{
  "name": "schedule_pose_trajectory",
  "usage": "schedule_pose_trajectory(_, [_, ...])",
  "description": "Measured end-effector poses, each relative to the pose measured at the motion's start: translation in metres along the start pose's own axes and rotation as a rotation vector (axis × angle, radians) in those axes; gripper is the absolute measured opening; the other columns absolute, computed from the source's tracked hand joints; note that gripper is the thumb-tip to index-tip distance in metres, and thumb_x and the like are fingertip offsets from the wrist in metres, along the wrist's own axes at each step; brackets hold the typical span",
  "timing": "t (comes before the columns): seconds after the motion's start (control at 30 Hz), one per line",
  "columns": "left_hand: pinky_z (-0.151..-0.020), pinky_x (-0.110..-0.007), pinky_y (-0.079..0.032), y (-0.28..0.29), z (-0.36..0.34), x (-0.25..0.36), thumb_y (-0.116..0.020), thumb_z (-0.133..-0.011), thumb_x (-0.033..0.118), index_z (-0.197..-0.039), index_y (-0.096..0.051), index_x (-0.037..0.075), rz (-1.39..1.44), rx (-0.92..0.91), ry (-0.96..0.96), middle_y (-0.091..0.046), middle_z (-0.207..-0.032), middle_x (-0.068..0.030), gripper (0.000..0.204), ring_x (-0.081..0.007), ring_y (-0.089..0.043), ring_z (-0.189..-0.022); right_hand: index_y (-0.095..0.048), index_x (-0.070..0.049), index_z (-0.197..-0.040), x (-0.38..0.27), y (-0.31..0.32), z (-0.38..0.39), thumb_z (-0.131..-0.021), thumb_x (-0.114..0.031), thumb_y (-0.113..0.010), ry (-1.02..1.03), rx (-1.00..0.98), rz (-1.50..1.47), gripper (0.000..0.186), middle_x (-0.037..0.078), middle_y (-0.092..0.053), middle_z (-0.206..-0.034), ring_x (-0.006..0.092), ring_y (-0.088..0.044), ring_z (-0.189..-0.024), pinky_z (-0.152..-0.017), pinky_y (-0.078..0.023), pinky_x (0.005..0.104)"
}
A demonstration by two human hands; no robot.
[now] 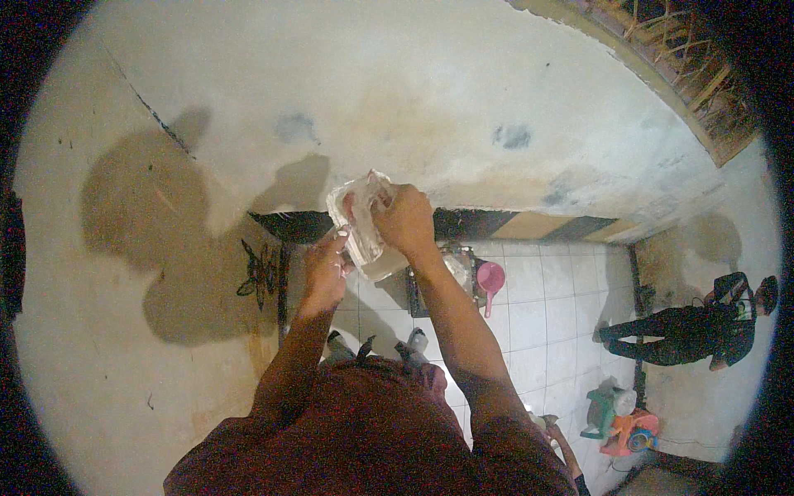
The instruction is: The person applies a white plaster or filler substance to holes and cracks in a wall using a putty knife and a plastic container, smoothing the material over the surface.
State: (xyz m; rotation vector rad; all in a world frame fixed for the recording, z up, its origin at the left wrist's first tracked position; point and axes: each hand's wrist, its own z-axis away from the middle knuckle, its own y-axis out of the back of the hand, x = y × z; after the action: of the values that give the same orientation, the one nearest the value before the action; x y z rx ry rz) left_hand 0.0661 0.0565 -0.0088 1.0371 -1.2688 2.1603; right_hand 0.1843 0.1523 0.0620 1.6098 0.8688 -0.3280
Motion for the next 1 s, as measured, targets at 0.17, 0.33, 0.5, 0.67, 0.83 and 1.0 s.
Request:
schedule_pose_trajectory(0.17, [-0.053,-0.025,-0.046,0.005,0.002,0.001,-0.067,-0.083,0.021,-0.106,-0.062,0.004,-0.041,0.028,0.035,-0.064,-0.088,-0.0029,0.028,-0.0123,-0.063,-0.072,-0.063,0.004,-0.076,0.005,0.015,0.000,-0.074,-0.023,-0.065,0.067,-0.006,-0.004,0.027,0.028,-0.058,-0.070,0.0448,-0.060,-0.071,-0.064,-0.048,0.0462])
schedule_pose_trajectory(0.33, [-0.050,-0.024,-0.042,-0.002,0.002,0.006,-0.068,-0.082,0.023,-0.106,-0.062,0.005,-0.041,0.054,0.052,-0.063,-0.086,-0.0013,0.030,-0.0105,-0.060,-0.067,-0.062,0.003,-0.075,-0.003,0.012,0.001,-0.074,-0.022,-0.065,0.106,0.031,0.012,0.025,0.027,-0.059,-0.069,0.0447,-0.059,-0.069,-0.062,-0.048,0.0466])
schedule_pose_trajectory(0.5, [-0.049,-0.023,-0.041,0.005,0.001,0.001,-0.069,-0.082,0.023,-0.105,-0.062,0.006,0.066,0.019,0.040,-0.063,-0.085,-0.0006,0.029,-0.0108,-0.060,-0.066,-0.063,0.002,-0.075,-0.011,0.003,0.012,-0.076,-0.021,-0.064,0.191,-0.040,0.010,0.023,0.027,-0.059,-0.070,0.0444,-0.059,-0.069,-0.063,-0.048,0.0474])
schedule_pose_trajectory(0.67, [-0.052,-0.023,-0.044,-0.004,0.008,0.013,-0.068,-0.083,0.020,-0.108,-0.062,0.005,0.003,0.035,0.074,-0.064,-0.089,-0.0028,0.030,-0.0121,-0.062,-0.069,-0.065,0.000,-0.080,0.000,0.012,-0.004,-0.077,-0.024,-0.063,0.074,-0.057,0.021,0.025,0.027,-0.061,-0.075,0.0450,-0.061,-0.073,-0.068,-0.049,0.0489])
schedule_pose_trajectory(0.83, [-0.056,-0.025,-0.046,0.004,0.002,0.005,-0.067,-0.083,0.026,-0.109,-0.061,0.006,0.006,0.032,0.039,-0.064,-0.092,-0.0031,0.033,-0.0135,-0.062,-0.075,-0.064,0.001,-0.080,-0.002,0.002,0.007,-0.076,-0.022,-0.064,0.200,-0.054,0.019,0.024,0.027,-0.060,-0.073,0.0446,-0.059,-0.071,-0.064,-0.048,0.0461])
schedule_pose_trajectory(1.0, [-0.062,-0.027,-0.051,0.003,0.002,0.004,-0.066,-0.084,0.019,-0.114,-0.059,0.003,0.041,0.058,0.040,-0.063,-0.096,-0.0053,0.035,-0.0169,-0.064,-0.081,-0.064,0.002,-0.081,-0.006,0.014,0.001,-0.076,-0.021,-0.065,0.169,-0.122,-0.074,0.024,0.026,-0.060,-0.073,0.0444,-0.060,-0.072,-0.065,-0.049,0.0456])
